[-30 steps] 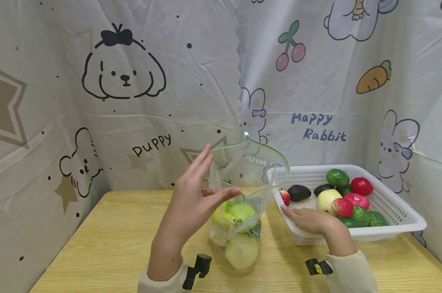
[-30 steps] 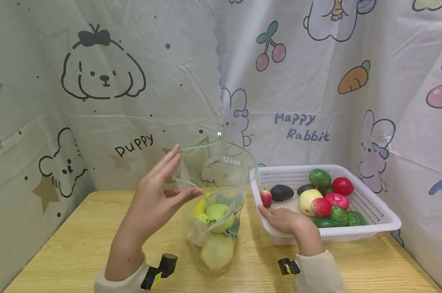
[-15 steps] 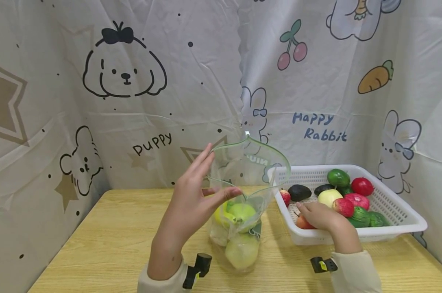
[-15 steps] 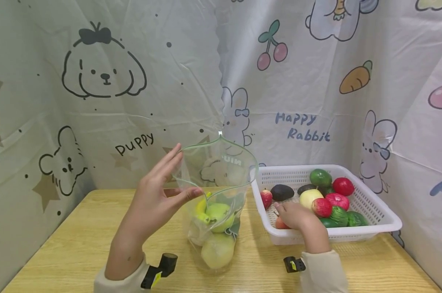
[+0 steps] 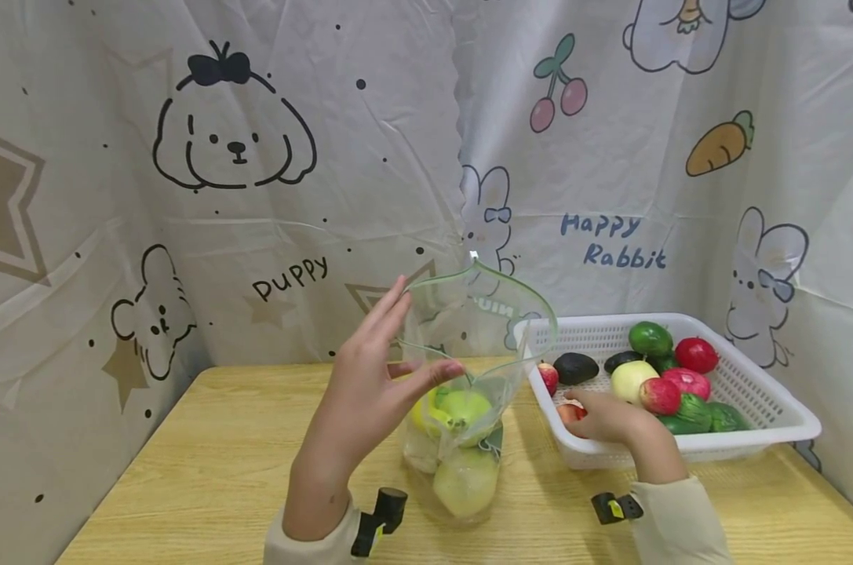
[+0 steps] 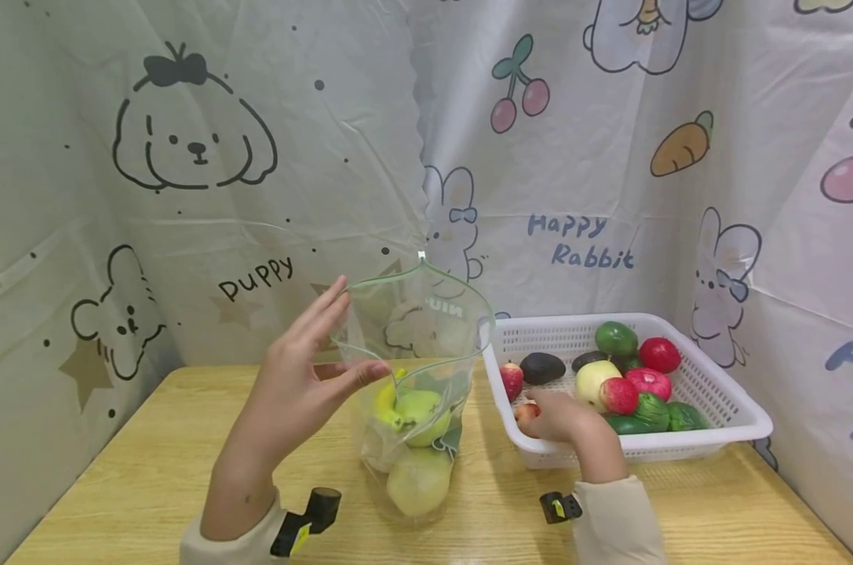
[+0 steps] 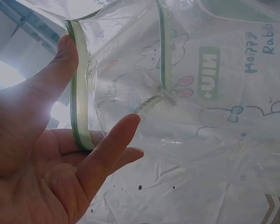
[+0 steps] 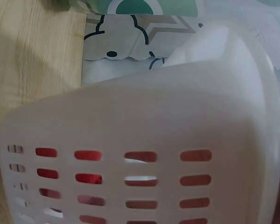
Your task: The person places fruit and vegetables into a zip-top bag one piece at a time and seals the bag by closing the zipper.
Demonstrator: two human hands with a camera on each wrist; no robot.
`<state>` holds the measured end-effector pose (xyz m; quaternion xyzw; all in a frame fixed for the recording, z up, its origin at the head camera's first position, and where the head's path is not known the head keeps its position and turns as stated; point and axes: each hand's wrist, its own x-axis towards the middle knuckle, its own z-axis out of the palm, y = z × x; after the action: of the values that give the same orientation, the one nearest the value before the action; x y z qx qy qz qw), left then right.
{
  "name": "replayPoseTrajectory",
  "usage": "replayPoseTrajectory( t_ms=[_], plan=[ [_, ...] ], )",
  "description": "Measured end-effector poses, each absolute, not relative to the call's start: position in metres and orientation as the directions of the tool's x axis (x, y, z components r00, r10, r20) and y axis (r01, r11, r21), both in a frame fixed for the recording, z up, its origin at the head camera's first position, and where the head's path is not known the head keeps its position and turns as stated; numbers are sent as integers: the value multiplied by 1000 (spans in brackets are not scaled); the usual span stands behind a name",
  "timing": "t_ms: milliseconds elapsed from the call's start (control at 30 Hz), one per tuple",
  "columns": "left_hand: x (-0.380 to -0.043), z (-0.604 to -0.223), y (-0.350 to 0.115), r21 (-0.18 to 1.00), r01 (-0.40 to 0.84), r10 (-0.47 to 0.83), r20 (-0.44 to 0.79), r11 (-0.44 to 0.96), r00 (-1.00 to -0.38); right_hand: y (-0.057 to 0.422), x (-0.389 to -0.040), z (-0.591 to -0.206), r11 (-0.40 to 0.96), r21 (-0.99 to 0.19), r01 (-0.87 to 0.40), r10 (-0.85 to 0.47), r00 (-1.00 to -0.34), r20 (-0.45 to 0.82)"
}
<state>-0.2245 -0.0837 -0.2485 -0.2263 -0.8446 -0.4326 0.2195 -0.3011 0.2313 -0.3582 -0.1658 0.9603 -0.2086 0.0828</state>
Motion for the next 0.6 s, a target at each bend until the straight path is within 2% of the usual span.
replayPoseTrajectory(
  t_ms=[167,433,600],
  plan=[
    [-225,-249,-84,641,569,192,561,516,-805,230,-300,-357,872,-415,-259,-320,-944,-84],
    [-225,-248,-85,643,567,189,560,515,-806,231,-297,-351,924,-356,-139,-200,-970,-140],
    [-225,-248,-86,633,568,189,564,525,-804,233,-298,-354,913,-368,-176,-243,-960,-142]
  ],
)
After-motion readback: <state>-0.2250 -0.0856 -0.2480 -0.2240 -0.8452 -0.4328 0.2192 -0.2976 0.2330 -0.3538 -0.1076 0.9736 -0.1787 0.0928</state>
